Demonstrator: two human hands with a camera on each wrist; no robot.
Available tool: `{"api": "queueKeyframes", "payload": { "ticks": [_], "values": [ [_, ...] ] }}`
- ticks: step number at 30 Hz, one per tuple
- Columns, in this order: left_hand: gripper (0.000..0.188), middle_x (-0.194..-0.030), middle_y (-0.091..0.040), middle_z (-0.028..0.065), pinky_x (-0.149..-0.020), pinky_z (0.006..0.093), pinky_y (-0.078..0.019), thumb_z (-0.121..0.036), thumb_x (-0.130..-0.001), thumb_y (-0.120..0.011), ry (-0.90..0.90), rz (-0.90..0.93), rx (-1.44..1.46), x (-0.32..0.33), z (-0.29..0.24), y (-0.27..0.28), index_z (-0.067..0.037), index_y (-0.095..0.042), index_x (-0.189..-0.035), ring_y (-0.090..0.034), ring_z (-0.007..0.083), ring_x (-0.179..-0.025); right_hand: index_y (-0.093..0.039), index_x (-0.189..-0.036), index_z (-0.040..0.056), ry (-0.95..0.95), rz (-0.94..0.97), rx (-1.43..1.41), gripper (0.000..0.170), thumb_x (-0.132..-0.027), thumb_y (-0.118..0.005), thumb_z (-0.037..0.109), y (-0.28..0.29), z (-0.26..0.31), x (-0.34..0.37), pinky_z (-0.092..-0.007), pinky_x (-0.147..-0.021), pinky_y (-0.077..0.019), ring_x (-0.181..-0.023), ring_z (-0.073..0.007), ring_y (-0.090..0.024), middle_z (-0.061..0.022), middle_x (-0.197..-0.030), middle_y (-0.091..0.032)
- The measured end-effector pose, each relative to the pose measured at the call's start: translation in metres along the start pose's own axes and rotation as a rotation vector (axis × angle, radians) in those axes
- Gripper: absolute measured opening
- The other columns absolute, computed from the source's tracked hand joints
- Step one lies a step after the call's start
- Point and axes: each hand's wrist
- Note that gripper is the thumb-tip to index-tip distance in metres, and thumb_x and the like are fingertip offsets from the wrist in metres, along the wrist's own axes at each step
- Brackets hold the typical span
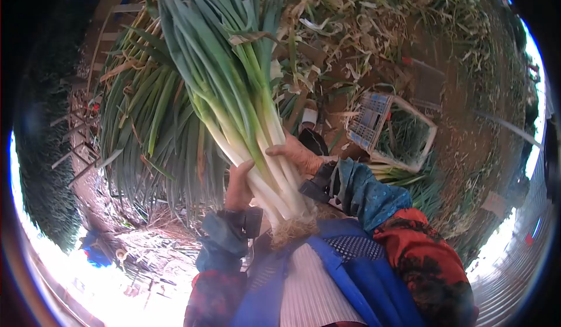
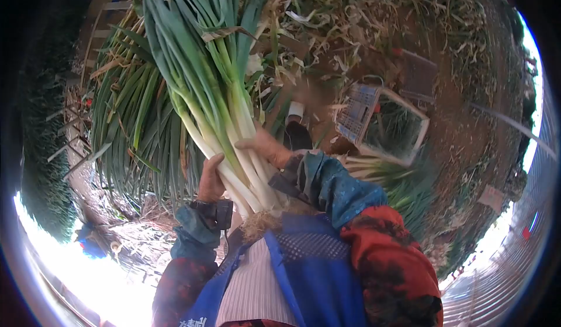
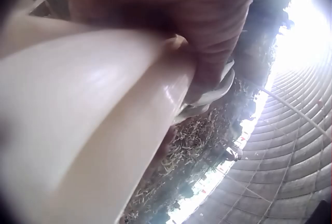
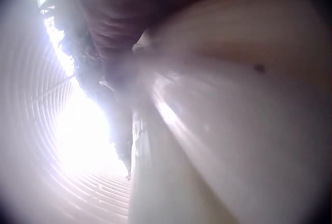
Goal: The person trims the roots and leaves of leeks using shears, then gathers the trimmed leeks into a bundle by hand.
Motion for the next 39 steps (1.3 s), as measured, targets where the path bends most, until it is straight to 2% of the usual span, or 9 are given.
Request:
{"api": "queueKeyframes", "payload": {
  "ticks": [9,13,14,19,23,26,28,33,39],
  "values": [
    [0.044,-0.112,-0.055,0.0139,-0.088,0.0326,-0.0448,-0.018,-0.082,-0.052,-0.063,-0.093,-0.233,0.011,-0.016,-0.02,0.004,-0.047,-0.119,-0.055,0.0219,-0.103,-0.039,-0.128,-0.0034,0.233,-0.077,0.338,0.082,-0.066,-0.075,0.037,0.005,-0.019,-0.003,-0.0343,-0.091,-0.0414,-0.105,-0.0274,-0.056,-0.0199,-0.114,-0.057],
    [0.044,-0.114,-0.053,0.0148,-0.092,0.0348,-0.0422,-0.018,-0.083,-0.05,-0.128,-0.122,-0.382,0.005,0.002,-0.013,0.003,-0.045,-0.122,-0.051,0.0237,-0.11,-0.035,-0.131,-0.0039,-0.196,-0.063,0.586,0.089,-0.065,-0.075,0.04,0.014,-0.016,-0.003,-0.0342,-0.098,-0.0368,-0.113,-0.0312,-0.05,-0.0223,-0.122,-0.051],
    [0.044,-0.115,-0.053,0.0151,-0.092,0.0356,-0.0417,-0.018,-0.084,-0.049,-0.132,-0.121,-0.463,0.002,0.009,-0.005,0.003,-0.045,-0.123,-0.05,0.0244,-0.112,-0.032,-0.134,-0.0013,0.192,-0.072,0.579,0.09,-0.065,-0.076,0.036,0.016,-0.04,-0.002,-0.035,-0.097,-0.038,-0.112,-0.0299,-0.051,-0.0203,-0.121,-0.053],
    [0.06,-0.134,-0.041,0.0127,-0.104,0.0385,-0.0325,-0.04,-0.091,-0.048,0.029,-0.141,-0.391,0.004,0.015,0.034,-0.007,-0.03,-0.137,-0.041,0.0265,-0.122,-0.042,-0.129,-0.0004,0.012,0.03,-0.271,0.078,-0.065,-0.077,0.029,0.021,-0.053,0.032,-0.0356,-0.095,-0.0403,-0.108,-0.0264,-0.054,-0.0169,-0.119,-0.056],
    [0.056,-0.132,-0.041,0.0181,-0.104,0.0421,-0.0357,-0.041,-0.094,-0.042,0.171,-0.404,-0.234,-0.026,0.011,0.003,-0.007,-0.029,-0.136,-0.044,0.0292,-0.119,-0.047,-0.119,-0.0035,0.162,-0.193,0.02,0.069,-0.065,-0.072,0.031,0.003,-0.095,0.038,-0.0379,-0.086,-0.0449,-0.099,-0.0319,-0.058,-0.0225,-0.108,-0.059],
    [0.05,-0.128,-0.044,0.02,-0.097,0.0395,-0.0435,-0.013,-0.089,-0.05,-0.038,0.109,-0.775,-0.024,0.02,0.052,-0.005,-0.029,-0.134,-0.051,0.0268,-0.11,-0.046,-0.114,-0.0056,0.2,-0.292,0.058,0.066,-0.064,-0.07,0.031,0.015,-0.083,0.065,-0.0407,-0.081,-0.0459,-0.095,-0.0359,-0.059,-0.0263,-0.101,-0.058],
    [0.055,-0.125,-0.046,0.0176,-0.094,0.0386,-0.0444,-0.036,-0.089,-0.045,-0.003,-0.111,-0.75,-0.005,0.029,-0.012,-0.001,-0.033,-0.131,-0.052,0.0243,-0.108,-0.029,-0.133,0.0011,0.148,-0.255,0.089,0.079,-0.066,-0.066,0.023,0.023,-0.057,0.089,-0.0392,-0.09,-0.0441,-0.103,-0.0341,-0.057,-0.025,-0.112,-0.056],
    [0.074,-0.119,-0.044,0.0267,-0.086,0.0438,-0.0491,-0.016,-0.074,-0.073,-0.981,0.485,-1.614,0.005,0.034,-0.036,-0.003,-0.03,-0.132,-0.052,0.0331,-0.104,-0.03,-0.131,-0.0024,0.312,-0.338,0.042,0.076,-0.068,-0.062,0.023,0.038,-0.017,0.16,-0.0436,-0.089,-0.0441,-0.104,-0.0383,-0.055,-0.0271,-0.109,-0.054],
    [0.071,-0.12,-0.043,0.0202,-0.09,0.0457,-0.0444,-0.019,-0.074,-0.075,-0.49,0.74,-1.534,0.003,0.063,-0.136,-0.006,-0.034,-0.13,-0.052,0.033,-0.103,-0.029,-0.133,0.0004,0.589,-0.693,-0.103,0.084,-0.073,-0.066,0.045,0.061,-0.008,0.234,-0.0412,-0.09,-0.0432,-0.108,-0.0354,-0.053,-0.0223,-0.119,-0.049]
  ]
}}
Point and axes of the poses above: each hand's wrist, its own x-axis away from the middle knuckle, its own y-axis out of the back of the hand, z = x × y
